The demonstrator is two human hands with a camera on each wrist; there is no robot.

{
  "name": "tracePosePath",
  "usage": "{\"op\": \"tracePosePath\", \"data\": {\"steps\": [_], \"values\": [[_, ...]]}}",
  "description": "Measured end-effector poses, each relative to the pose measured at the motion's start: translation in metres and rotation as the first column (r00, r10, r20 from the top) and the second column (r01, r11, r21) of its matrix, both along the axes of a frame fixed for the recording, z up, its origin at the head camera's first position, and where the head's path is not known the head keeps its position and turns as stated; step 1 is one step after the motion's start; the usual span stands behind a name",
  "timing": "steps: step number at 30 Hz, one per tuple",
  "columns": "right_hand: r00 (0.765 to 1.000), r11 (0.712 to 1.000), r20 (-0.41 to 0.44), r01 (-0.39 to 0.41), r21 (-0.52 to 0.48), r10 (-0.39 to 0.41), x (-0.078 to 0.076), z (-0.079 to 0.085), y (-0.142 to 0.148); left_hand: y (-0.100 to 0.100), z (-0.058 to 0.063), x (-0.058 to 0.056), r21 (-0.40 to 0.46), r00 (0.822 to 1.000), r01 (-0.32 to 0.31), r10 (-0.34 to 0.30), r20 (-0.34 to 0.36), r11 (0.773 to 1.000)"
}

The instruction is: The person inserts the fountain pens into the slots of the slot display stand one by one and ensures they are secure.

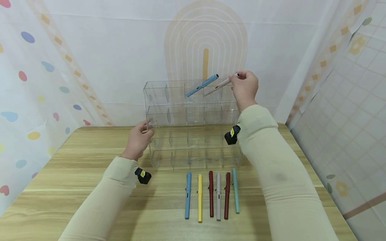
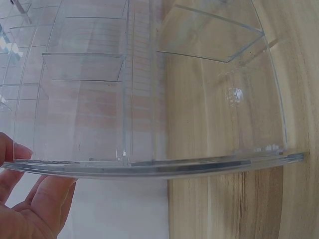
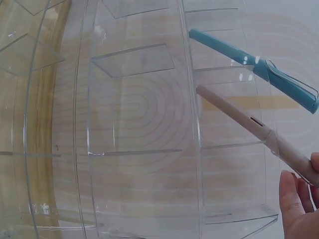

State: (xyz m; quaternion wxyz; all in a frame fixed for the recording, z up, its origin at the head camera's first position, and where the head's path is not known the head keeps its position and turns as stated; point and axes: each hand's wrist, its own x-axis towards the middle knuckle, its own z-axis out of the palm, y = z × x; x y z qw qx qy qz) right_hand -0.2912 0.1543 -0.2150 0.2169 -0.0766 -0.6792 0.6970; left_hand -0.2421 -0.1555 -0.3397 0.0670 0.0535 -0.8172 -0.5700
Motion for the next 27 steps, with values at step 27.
{"op": "tracePosePath", "data": {"steps": [27], "values": [[0.998,0.999,0.05,-0.027,0.045,0.024,0.0003,0.0032,0.0023,0.0,-0.0014,-0.0003,-0.017,1.0,-0.006,0.006,-0.006,1.0]]}}
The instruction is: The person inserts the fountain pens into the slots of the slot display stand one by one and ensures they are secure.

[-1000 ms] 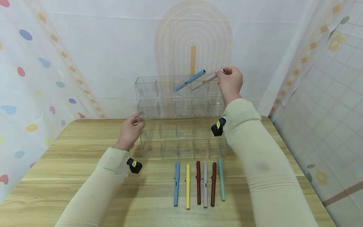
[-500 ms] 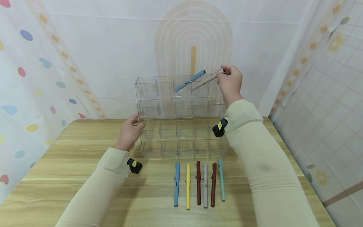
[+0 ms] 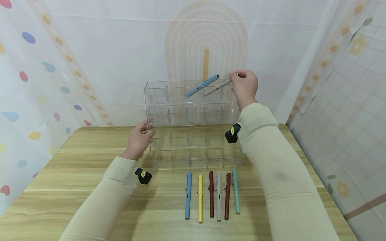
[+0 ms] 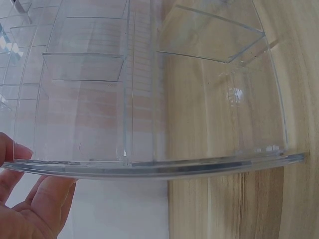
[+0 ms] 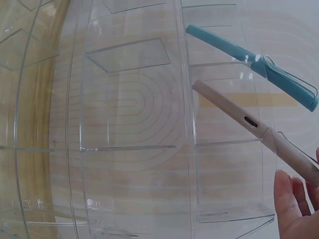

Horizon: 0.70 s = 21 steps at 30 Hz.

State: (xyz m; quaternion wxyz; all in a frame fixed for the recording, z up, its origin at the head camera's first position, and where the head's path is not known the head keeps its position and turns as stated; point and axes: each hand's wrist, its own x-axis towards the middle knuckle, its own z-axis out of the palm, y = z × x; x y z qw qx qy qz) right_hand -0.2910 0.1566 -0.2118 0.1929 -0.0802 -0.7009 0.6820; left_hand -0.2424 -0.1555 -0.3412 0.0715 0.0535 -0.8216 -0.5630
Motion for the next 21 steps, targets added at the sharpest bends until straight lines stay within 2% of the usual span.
{"op": "tracePosePath", "data": {"steps": [14,21], "values": [[1.0,1.0,-0.007,0.001,0.03,-0.001,-0.0012,0.0007,0.0003,0.0016,-0.0002,-0.002,-0.004,1.0,0.005,-0.005,0.003,1.0],[1.0,1.0,-0.021,-0.014,0.009,0.014,-0.0019,-0.001,0.0003,0.0015,-0.0004,-0.0021,0.003,1.0,0.011,-0.011,0.003,1.0]]}}
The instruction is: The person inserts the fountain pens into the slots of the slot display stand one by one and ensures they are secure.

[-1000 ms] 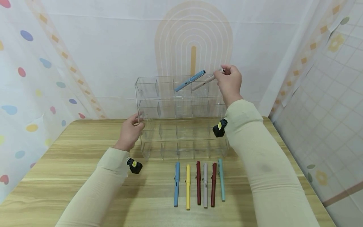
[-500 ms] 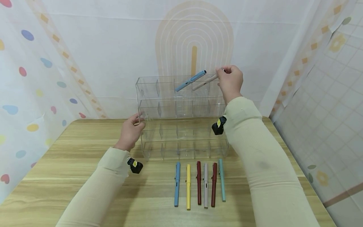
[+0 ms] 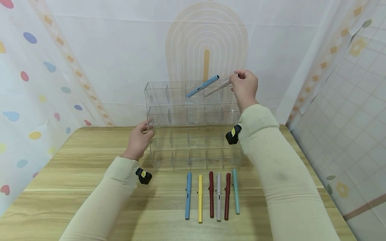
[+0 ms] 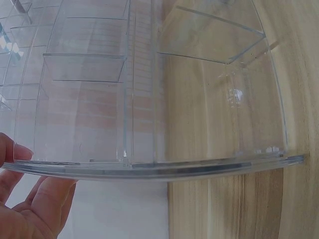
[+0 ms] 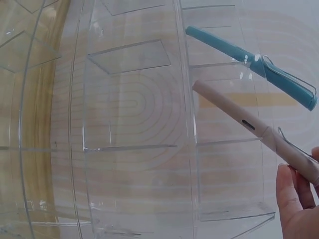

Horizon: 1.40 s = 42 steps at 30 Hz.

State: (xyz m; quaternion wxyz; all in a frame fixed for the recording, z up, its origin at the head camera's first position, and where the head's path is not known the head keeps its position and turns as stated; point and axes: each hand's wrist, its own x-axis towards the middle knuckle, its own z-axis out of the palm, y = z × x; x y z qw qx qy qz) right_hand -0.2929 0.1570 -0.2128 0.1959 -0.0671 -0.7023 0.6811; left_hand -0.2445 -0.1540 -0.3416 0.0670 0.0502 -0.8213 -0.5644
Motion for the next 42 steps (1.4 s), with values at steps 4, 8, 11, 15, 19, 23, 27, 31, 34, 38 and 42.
{"op": "tracePosePath", "data": {"steps": [4,8,11,15,19,23,27,31,34,38,42], "values": [[1.0,1.0,-0.015,-0.01,-0.013,0.009,0.0,-0.001,0.0,0.0,0.001,0.0,0.002,1.0,0.003,-0.003,0.008,1.0],[1.0,1.0,-0.021,-0.01,-0.023,0.009,0.0,-0.001,0.0,0.001,0.001,0.0,0.003,1.0,-0.001,0.001,0.008,1.0],[1.0,1.0,-0.022,-0.01,-0.023,0.01,0.0,-0.001,0.0,0.001,0.001,0.0,0.005,1.0,-0.002,0.002,0.009,1.0],[1.0,1.0,-0.024,-0.012,-0.025,0.011,-0.001,-0.001,-0.001,0.0,0.001,0.0,0.004,1.0,0.001,-0.001,0.01,1.0],[1.0,1.0,-0.027,-0.015,-0.026,0.014,0.0,-0.002,0.0,0.001,0.0,0.0,0.009,1.0,0.001,-0.001,0.012,1.0],[0.999,0.999,-0.029,-0.016,-0.028,0.015,0.0,-0.002,-0.001,0.0,0.0,0.0,0.017,1.0,0.006,-0.006,0.019,1.0],[1.0,1.0,-0.023,-0.015,-0.026,0.015,0.0,-0.002,0.0,0.001,0.001,0.002,0.015,1.0,0.012,-0.012,0.023,1.0],[1.0,1.0,-0.01,-0.011,-0.011,0.011,0.001,-0.001,-0.001,0.001,0.002,0.003,0.015,1.0,0.011,-0.011,0.025,1.0],[1.0,1.0,0.012,-0.009,0.0,0.009,0.002,-0.001,0.0,0.001,0.001,0.001,0.016,1.0,0.009,-0.009,0.018,1.0],[1.0,1.0,0.014,-0.016,0.01,0.016,0.005,-0.002,0.002,0.0,0.001,0.0,0.014,1.0,0.006,-0.006,0.009,1.0],[1.0,1.0,-0.021,-0.019,-0.002,0.019,0.013,-0.005,0.007,-0.001,0.001,0.001,0.014,1.0,0.003,-0.003,0.009,1.0]]}}
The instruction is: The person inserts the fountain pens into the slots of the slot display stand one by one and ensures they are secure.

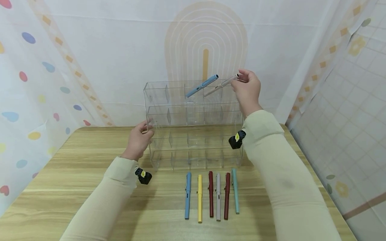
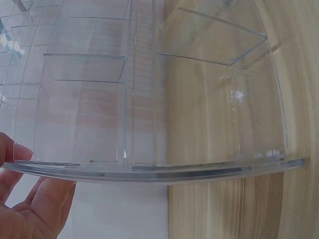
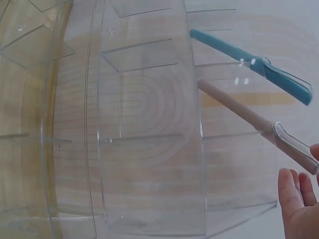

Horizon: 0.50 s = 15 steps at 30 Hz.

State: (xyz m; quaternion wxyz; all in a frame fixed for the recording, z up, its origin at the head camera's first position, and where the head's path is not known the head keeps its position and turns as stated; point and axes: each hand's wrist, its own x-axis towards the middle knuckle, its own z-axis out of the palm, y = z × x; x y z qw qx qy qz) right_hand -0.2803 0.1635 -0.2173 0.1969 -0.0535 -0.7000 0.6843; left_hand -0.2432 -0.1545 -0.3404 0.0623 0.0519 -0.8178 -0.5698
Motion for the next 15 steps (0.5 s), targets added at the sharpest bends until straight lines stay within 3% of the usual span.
{"op": "tracePosePath", "data": {"steps": [7,15], "values": [[0.999,0.996,-0.038,-0.007,-0.086,0.004,0.013,-0.003,0.016,-0.001,-0.002,0.0,0.014,1.0,-0.003,0.003,-0.019,1.0],[1.0,0.991,-0.019,0.011,-0.135,-0.014,0.03,-0.017,0.035,-0.003,-0.001,0.0,0.002,0.999,-0.008,0.008,-0.035,1.0]]}}
